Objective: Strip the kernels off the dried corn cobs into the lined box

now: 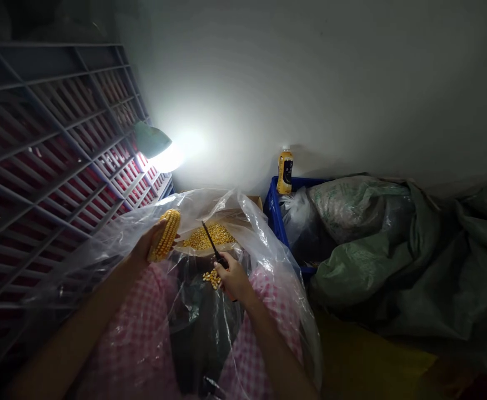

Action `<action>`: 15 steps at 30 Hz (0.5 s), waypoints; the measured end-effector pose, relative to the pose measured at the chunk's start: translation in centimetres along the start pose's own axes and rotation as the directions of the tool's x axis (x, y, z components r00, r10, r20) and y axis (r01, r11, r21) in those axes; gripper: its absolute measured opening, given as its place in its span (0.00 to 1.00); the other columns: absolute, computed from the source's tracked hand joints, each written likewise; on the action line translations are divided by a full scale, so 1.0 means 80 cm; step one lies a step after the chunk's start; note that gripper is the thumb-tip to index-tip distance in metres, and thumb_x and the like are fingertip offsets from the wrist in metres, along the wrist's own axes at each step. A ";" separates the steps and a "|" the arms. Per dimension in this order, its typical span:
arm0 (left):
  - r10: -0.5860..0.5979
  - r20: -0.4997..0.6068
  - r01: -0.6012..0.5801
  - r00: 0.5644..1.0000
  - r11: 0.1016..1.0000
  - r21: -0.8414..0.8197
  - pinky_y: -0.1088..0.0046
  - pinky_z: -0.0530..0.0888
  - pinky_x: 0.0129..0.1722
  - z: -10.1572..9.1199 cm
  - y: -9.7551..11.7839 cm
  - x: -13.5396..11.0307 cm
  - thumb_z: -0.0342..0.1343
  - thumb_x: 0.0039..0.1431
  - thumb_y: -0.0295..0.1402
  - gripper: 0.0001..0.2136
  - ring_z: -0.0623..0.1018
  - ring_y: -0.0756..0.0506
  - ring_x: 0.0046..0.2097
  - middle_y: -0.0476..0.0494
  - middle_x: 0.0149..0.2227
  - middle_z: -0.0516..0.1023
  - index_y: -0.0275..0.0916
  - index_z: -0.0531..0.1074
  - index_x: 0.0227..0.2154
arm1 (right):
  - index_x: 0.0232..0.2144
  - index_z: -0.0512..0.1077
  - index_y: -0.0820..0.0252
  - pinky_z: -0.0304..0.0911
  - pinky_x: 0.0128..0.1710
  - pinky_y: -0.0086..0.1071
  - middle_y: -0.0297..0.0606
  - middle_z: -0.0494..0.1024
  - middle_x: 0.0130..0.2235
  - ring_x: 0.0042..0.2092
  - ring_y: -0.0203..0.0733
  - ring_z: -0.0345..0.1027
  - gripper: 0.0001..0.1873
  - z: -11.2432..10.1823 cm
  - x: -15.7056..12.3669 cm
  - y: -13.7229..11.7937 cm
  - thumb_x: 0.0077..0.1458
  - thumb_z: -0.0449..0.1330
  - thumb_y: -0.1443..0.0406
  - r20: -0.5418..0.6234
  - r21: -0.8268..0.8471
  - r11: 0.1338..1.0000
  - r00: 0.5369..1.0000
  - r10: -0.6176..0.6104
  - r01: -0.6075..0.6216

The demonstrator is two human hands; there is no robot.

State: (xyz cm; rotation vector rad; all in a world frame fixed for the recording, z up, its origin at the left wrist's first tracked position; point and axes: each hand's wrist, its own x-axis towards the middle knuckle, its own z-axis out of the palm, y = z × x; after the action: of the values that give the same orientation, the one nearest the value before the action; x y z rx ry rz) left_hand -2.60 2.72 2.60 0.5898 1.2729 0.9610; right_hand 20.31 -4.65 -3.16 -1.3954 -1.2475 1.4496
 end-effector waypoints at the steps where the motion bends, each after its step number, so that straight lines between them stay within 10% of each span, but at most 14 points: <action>1: 0.029 -0.014 -0.029 0.999 0.999 0.018 0.77 0.73 0.19 -0.006 0.006 0.003 0.50 0.59 0.40 0.14 0.77 0.48 0.21 0.42 0.24 0.78 0.33 0.71 0.39 | 0.42 0.70 0.58 0.56 0.13 0.26 0.27 0.69 0.23 0.14 0.30 0.58 0.17 -0.006 0.001 -0.001 0.49 0.57 0.59 0.005 -0.016 1.000 1.000 0.013 -0.013; 15: 0.154 -0.134 -0.149 0.979 0.988 0.046 0.76 0.75 0.22 -0.031 0.024 0.019 0.50 0.58 0.36 0.10 0.76 0.48 0.21 0.45 0.23 0.77 0.35 0.70 0.38 | 0.48 0.66 0.60 0.55 0.12 0.24 0.24 0.69 0.19 0.13 0.31 0.60 0.18 -0.042 0.029 -0.011 0.53 0.54 0.64 0.034 0.023 0.987 0.987 0.159 -0.160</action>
State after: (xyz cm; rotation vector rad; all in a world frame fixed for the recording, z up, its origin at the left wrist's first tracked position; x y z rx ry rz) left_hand -5.52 4.63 2.85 0.6652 1.3851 1.1223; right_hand 23.24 -1.76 -2.62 -1.4887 -1.1540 1.5961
